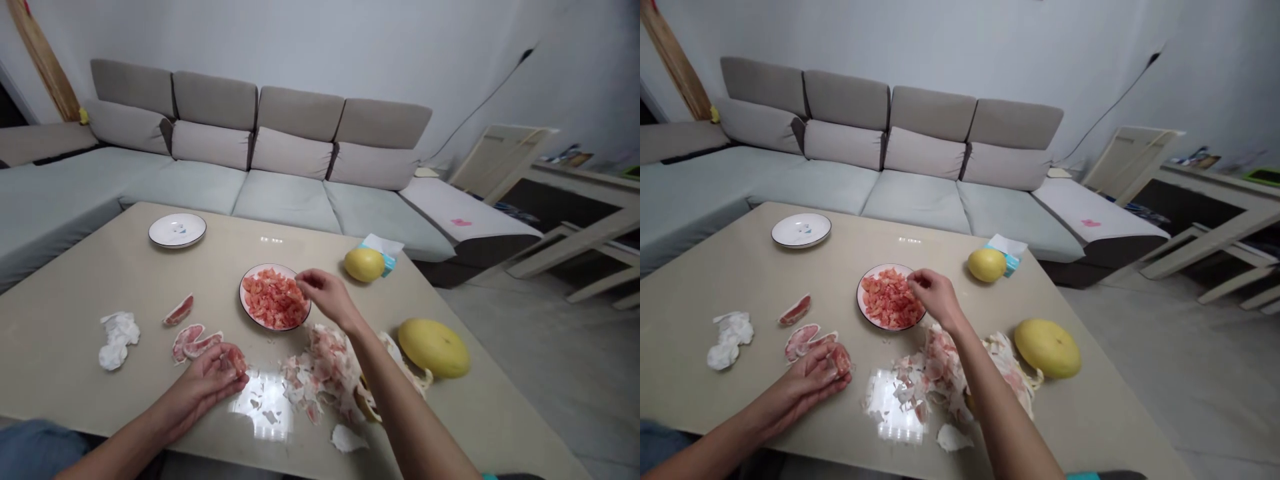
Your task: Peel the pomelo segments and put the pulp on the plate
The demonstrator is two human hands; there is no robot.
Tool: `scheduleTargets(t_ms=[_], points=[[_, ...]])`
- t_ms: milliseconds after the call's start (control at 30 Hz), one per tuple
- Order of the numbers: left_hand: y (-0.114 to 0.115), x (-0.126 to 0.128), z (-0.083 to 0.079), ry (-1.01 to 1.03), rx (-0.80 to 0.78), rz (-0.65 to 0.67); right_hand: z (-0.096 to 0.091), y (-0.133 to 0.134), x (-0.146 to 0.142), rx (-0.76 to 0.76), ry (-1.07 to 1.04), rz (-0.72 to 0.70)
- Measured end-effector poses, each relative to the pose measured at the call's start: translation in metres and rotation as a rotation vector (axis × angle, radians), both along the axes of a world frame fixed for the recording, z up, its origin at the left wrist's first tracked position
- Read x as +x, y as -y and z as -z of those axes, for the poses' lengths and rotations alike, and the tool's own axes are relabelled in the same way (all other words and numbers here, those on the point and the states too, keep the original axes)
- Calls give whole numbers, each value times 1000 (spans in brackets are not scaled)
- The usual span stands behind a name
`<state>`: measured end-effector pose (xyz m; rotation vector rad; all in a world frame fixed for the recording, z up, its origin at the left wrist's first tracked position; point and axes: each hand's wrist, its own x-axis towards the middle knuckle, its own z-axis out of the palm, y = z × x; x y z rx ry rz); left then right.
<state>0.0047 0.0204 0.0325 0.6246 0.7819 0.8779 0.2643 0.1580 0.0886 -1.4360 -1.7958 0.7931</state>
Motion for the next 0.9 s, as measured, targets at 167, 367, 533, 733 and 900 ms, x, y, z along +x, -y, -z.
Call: scheduleTargets(t_ms=[167, 367, 533, 733, 900], points=[[8, 9, -9, -41, 154, 34, 12, 111, -14, 24, -163, -144], [17, 19, -6, -107, 319, 108, 35, 168, -46, -268, -428, -102], [21, 26, 3, -100, 291, 123, 42, 167, -49, -237, -461, -112], [20, 28, 5, -93, 291, 185, 51, 168, -41, -276, -494, -82], [18, 27, 1, -113, 295, 149, 57, 166, -43, -496, -781, -127]])
